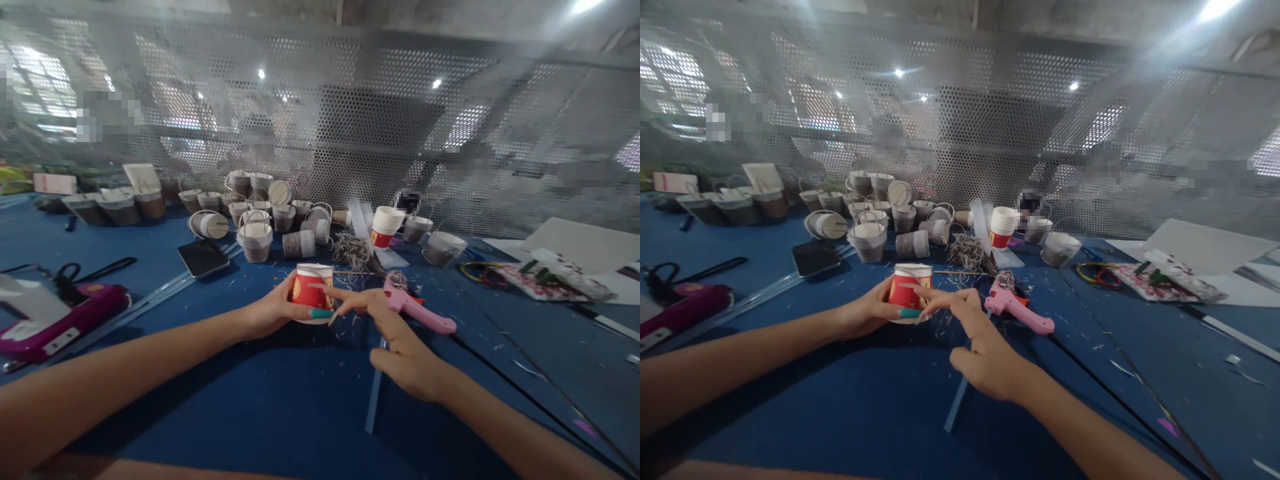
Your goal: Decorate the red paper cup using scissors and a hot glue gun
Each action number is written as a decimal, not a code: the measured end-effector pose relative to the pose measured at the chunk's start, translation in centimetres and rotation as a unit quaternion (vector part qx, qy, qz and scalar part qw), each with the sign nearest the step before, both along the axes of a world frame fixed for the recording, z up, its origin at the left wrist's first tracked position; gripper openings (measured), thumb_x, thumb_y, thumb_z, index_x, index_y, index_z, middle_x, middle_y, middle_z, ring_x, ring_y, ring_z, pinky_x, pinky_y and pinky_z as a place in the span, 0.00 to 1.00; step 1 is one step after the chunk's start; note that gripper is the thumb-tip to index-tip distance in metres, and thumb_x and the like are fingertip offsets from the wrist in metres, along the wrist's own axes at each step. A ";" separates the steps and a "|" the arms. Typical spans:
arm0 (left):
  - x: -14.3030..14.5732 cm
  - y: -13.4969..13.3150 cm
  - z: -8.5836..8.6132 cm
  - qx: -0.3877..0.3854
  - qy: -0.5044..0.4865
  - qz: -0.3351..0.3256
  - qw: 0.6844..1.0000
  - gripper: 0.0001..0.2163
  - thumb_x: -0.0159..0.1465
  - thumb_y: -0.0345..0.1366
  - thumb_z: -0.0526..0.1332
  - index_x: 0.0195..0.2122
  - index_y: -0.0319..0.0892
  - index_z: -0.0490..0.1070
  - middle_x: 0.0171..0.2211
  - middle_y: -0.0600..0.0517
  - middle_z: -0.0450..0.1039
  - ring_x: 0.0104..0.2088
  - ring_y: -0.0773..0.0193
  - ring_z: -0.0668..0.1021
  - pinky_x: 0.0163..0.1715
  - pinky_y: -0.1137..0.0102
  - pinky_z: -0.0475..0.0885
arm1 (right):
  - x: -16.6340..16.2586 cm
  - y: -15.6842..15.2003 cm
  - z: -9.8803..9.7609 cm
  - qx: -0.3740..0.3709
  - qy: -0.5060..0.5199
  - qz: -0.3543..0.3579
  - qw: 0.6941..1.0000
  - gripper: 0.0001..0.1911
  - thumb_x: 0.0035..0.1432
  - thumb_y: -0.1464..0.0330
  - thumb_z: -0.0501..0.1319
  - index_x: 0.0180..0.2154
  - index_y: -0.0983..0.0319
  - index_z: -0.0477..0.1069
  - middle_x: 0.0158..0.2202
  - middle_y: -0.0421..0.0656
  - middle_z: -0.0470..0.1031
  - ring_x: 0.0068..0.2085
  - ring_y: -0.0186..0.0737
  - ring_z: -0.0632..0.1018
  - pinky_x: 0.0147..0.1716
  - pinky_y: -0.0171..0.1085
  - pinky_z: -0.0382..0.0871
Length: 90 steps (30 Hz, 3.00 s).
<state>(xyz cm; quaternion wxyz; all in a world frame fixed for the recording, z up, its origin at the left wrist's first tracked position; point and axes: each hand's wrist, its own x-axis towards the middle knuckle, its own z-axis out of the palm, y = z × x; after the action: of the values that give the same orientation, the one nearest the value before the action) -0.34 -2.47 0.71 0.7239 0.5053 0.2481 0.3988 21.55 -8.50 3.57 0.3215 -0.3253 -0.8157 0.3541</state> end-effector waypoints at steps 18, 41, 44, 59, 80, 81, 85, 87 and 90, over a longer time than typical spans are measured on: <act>-0.2 0.0 0.4 -0.009 -0.010 -0.022 1.000 0.33 0.41 0.29 0.72 0.50 0.41 0.65 0.38 0.48 0.77 0.38 0.61 0.77 0.42 0.65 0.69 | 0.0 1.5 0.2 -0.096 0.175 -0.086 0.976 0.20 0.33 0.77 0.51 0.33 0.58 0.65 0.54 0.43 0.70 0.52 0.46 0.68 0.46 0.44 0.60; -0.5 0.3 -0.1 -0.002 -0.006 -0.087 0.996 0.27 0.44 0.26 0.68 0.48 0.38 0.69 0.40 0.46 0.78 0.38 0.60 0.79 0.42 0.66 0.71 | -0.5 1.0 -0.2 -0.152 0.193 -0.003 0.969 0.18 0.35 0.77 0.53 0.33 0.57 0.62 0.54 0.41 0.69 0.50 0.43 0.69 0.46 0.43 0.64; -0.6 0.3 0.0 -0.002 -0.007 -0.089 0.996 0.29 0.43 0.26 0.68 0.49 0.40 0.69 0.39 0.47 0.78 0.38 0.59 0.78 0.42 0.66 0.70 | -0.4 1.3 -0.1 -0.174 0.238 -0.016 0.955 0.16 0.34 0.75 0.51 0.31 0.57 0.61 0.51 0.42 0.71 0.42 0.42 0.72 0.35 0.39 0.67; 0.0 0.1 0.3 -0.017 0.009 0.000 1.000 0.27 0.38 0.31 0.73 0.41 0.37 0.70 0.34 0.48 0.77 0.34 0.62 0.78 0.39 0.67 0.71 | 0.2 2.5 -0.6 -0.133 0.333 -0.250 0.899 0.10 0.39 0.74 0.54 0.29 0.59 0.61 0.39 0.43 0.71 0.30 0.36 0.68 0.31 0.38 0.64; -0.1 -0.2 -0.2 0.017 0.038 0.005 0.999 0.30 0.41 0.29 0.72 0.47 0.40 0.66 0.41 0.49 0.76 0.40 0.59 0.77 0.46 0.62 0.68 | -0.8 0.9 -0.3 -0.157 0.211 -0.003 0.965 0.18 0.34 0.80 0.53 0.30 0.57 0.60 0.52 0.38 0.70 0.51 0.40 0.65 0.51 0.43 0.54; -0.1 -0.3 -0.1 0.015 0.031 -0.001 0.999 0.31 0.41 0.29 0.72 0.47 0.40 0.67 0.41 0.48 0.76 0.40 0.60 0.77 0.45 0.63 0.69 | -0.9 0.9 -0.3 -0.166 0.230 0.002 0.959 0.18 0.32 0.80 0.53 0.29 0.57 0.60 0.51 0.38 0.71 0.49 0.40 0.66 0.48 0.41 0.56; -0.2 -0.4 0.1 0.011 0.007 -0.031 0.999 0.31 0.41 0.28 0.72 0.48 0.40 0.68 0.40 0.48 0.77 0.39 0.60 0.78 0.43 0.65 0.70 | -0.9 1.1 -0.4 -0.209 0.295 0.000 0.933 0.16 0.30 0.78 0.52 0.27 0.58 0.63 0.46 0.39 0.74 0.40 0.39 0.69 0.36 0.39 0.60; -0.2 -0.4 0.1 0.008 -0.001 -0.043 0.999 0.30 0.41 0.28 0.72 0.47 0.40 0.69 0.39 0.48 0.78 0.39 0.61 0.78 0.42 0.66 0.71 | -0.9 1.2 -0.3 -0.225 0.312 -0.007 0.923 0.15 0.30 0.77 0.52 0.27 0.58 0.63 0.44 0.40 0.74 0.37 0.40 0.69 0.33 0.38 0.60; -0.2 -0.3 0.1 0.006 -0.008 -0.058 0.998 0.28 0.42 0.28 0.72 0.47 0.40 0.70 0.38 0.48 0.78 0.37 0.62 0.78 0.40 0.68 0.71 | -0.9 1.4 -0.1 -0.240 0.333 -0.014 0.912 0.14 0.29 0.76 0.52 0.25 0.58 0.64 0.40 0.42 0.75 0.37 0.40 0.69 0.36 0.39 0.61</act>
<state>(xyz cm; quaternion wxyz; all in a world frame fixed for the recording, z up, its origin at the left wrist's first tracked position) -0.59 -2.81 0.82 0.7444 0.5202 0.2107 0.3618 20.69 -7.14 3.43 0.4914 -0.2670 -0.5472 0.6227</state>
